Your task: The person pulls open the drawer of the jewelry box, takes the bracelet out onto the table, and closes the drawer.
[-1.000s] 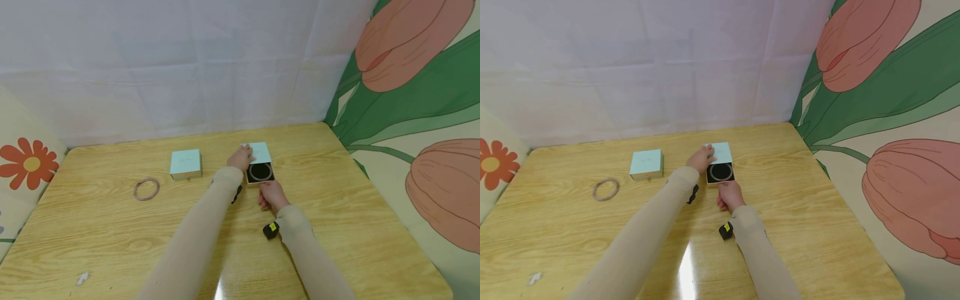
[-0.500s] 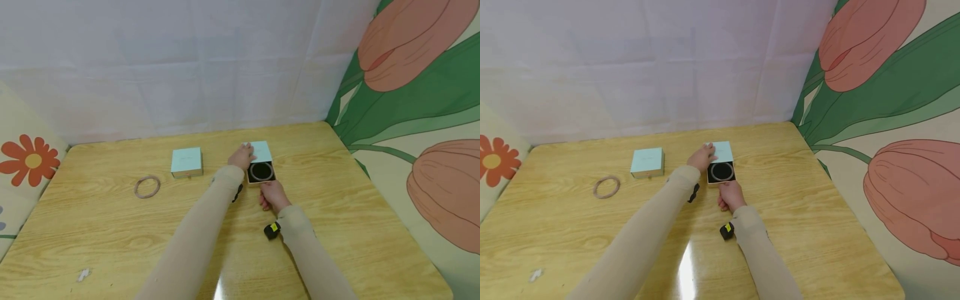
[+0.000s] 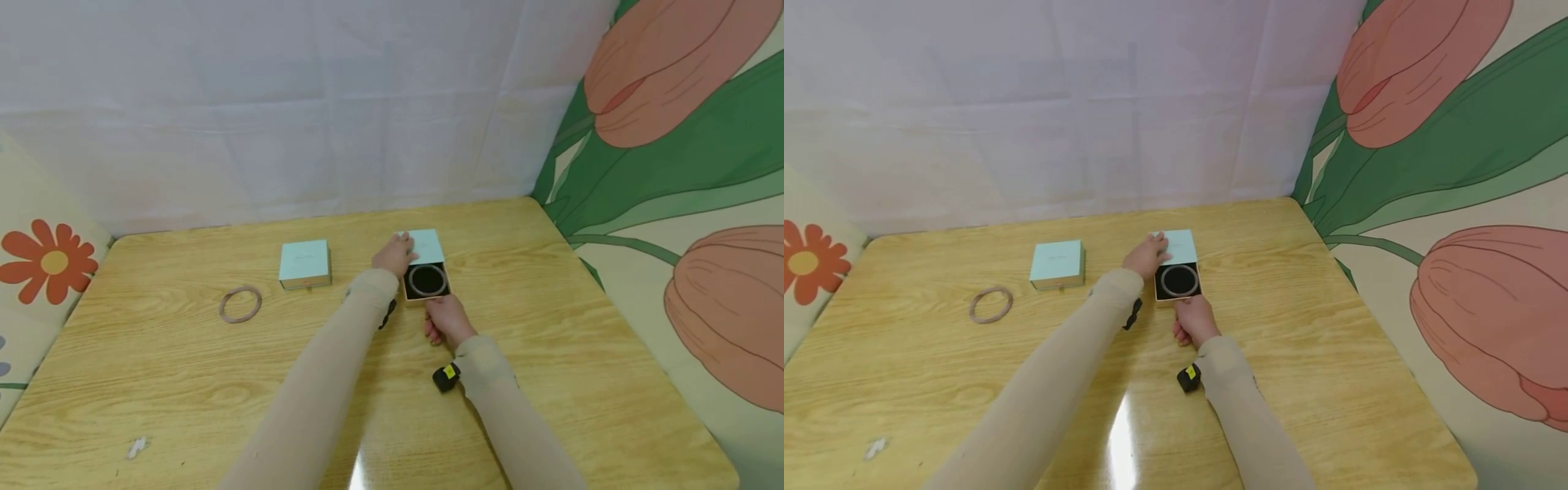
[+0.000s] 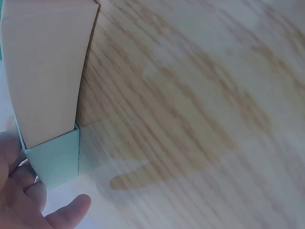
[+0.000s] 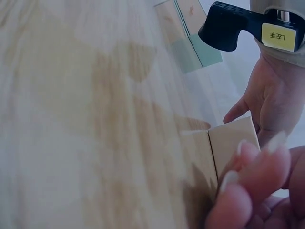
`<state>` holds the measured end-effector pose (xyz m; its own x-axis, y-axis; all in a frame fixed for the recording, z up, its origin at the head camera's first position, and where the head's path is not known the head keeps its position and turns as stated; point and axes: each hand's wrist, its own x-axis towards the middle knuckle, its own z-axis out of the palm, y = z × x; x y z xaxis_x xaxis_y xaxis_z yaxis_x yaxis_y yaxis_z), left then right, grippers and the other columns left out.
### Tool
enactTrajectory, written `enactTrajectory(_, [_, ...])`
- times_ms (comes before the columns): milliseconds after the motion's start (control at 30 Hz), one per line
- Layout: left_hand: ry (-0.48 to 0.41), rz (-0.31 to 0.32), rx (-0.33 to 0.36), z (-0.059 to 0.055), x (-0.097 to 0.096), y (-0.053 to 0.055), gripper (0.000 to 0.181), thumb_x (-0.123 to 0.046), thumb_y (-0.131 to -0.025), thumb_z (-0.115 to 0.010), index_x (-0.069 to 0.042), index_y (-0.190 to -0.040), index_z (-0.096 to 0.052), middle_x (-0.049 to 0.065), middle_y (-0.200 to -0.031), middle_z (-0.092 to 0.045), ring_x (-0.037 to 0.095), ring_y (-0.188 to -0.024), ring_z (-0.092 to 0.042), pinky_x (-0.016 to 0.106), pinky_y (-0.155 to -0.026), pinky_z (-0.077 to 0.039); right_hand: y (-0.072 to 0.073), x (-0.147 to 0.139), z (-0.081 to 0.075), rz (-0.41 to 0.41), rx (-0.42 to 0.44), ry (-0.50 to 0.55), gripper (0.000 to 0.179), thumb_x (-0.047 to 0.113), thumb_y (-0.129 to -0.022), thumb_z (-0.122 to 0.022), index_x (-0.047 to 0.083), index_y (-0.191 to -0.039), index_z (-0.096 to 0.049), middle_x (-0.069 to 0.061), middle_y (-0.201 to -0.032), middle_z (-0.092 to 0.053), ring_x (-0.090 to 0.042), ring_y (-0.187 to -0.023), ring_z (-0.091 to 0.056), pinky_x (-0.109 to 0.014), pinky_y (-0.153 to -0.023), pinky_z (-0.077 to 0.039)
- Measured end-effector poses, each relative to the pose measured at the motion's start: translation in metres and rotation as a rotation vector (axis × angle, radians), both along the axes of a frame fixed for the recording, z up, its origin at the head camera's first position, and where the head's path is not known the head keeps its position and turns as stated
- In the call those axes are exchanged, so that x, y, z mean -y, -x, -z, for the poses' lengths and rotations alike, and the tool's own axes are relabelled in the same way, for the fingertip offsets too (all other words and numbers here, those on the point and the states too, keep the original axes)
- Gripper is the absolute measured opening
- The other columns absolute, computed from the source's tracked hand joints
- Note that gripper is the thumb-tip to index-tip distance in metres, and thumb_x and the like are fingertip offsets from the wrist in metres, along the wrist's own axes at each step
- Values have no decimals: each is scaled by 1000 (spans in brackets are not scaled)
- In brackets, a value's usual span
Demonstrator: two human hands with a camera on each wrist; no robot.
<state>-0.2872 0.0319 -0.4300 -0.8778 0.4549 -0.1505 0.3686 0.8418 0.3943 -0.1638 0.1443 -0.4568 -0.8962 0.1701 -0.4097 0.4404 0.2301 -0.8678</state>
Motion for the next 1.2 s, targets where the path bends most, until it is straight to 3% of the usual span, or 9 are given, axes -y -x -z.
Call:
enactTrajectory(300, [10, -12, 6, 2, -1, 1, 54, -34, -102, -44, -15, -152, -33, 2, -160, -18, 20, -147, -10, 36, -116, -23, -1, -2, -1, -27, 6, -12, 25, 6, -91, -41, 1, -70, -54, -4, -46, -50, -10, -32, -43, -24, -32, -40])
enactTrajectory(433, [6, -9, 2, 5, -2, 1, 54, -34, -102, -44, -15, -152, -34, 2, -160, -18, 20, -147, -10, 37, -116, -23, -3, -6, -12, -51, -2, -61, 26, 9, -90, -43, -4, -74, -58, -5, -47, -52, -11, -33, -45, -25, -33, -42])
enactTrajectory(533, [9, -7, -2, 5, -3, 1, 54, -34, -102, -44, -14, -151, -34, 3, -160, -19, 20, -147, -11, 36, -116, -23, -1, -8, -23, -69, -71, -108, 29, 11, -93, -44, -7, -76, -58, -6, -48, -53, -11, -35, -46, -24, -35, -44])
enactTrajectory(667, [18, -4, -13, 4, -3, 2, 52, -33, -102, -45, -13, -149, -38, 4, -160, -20, 21, -147, -12, 37, -116, -24, 5, -7, -34, -91, -257, -263, 25, 12, -96, -50, -4, -80, -61, -9, -62, -60, -16, -49, -56, -26, -49, -48])
enactTrajectory(800, [20, -16, -15, 5, -3, 4, 51, -34, -102, -46, -15, -149, -39, 2, -160, -21, 20, -147, -13, 38, -114, -28, 12, -3, -36, -154, -411, -487, 20, 8, -94, -54, -8, -98, -66, -18, -87, -67, -28, -78, -64, -39, -73, -53])
enactTrajectory(900, [15, -22, -6, 6, -3, 4, 51, -34, -102, -46, -16, -150, -38, 1, -160, -20, 19, -147, -12, 37, -114, -28, 17, 0, -38, -240, -433, -602, 26, 6, -95, -56, -12, -112, -63, -25, -106, -66, -36, -99, -63, -48, -88, -51])
enactTrajectory(967, [15, -17, -5, 7, -3, 4, 52, -34, -102, -46, -16, -150, -37, 1, -160, -19, 19, -147, -12, 36, -115, -27, 21, 2, -38, -298, -402, -669, 29, 6, -96, -56, -13, -118, -60, -27, -115, -63, -39, -107, -60, -50, -92, -49])
enactTrajectory(1000, [16, -13, -4, 7, -3, 4, 52, -34, -102, -45, -16, -150, -37, 2, -160, -19, 19, -147, -11, 35, -115, -27, 25, 0, -31, -331, -412, -719, 30, 9, -97, -57, -12, -117, -61, -27, -115, -63, -39, -107, -60, -49, -91, -50])
enactTrajectory(1200, [12, -1, 0, 7, -3, 3, 51, -34, -103, -43, -15, -150, -36, 3, -161, -18, 20, -147, -10, 34, -114, -28, 31, 5, -26, -471, -359, -903, 22, 11, -95, -63, -8, -104, -66, -23, -105, -66, -37, -99, -64, -46, -86, -53])
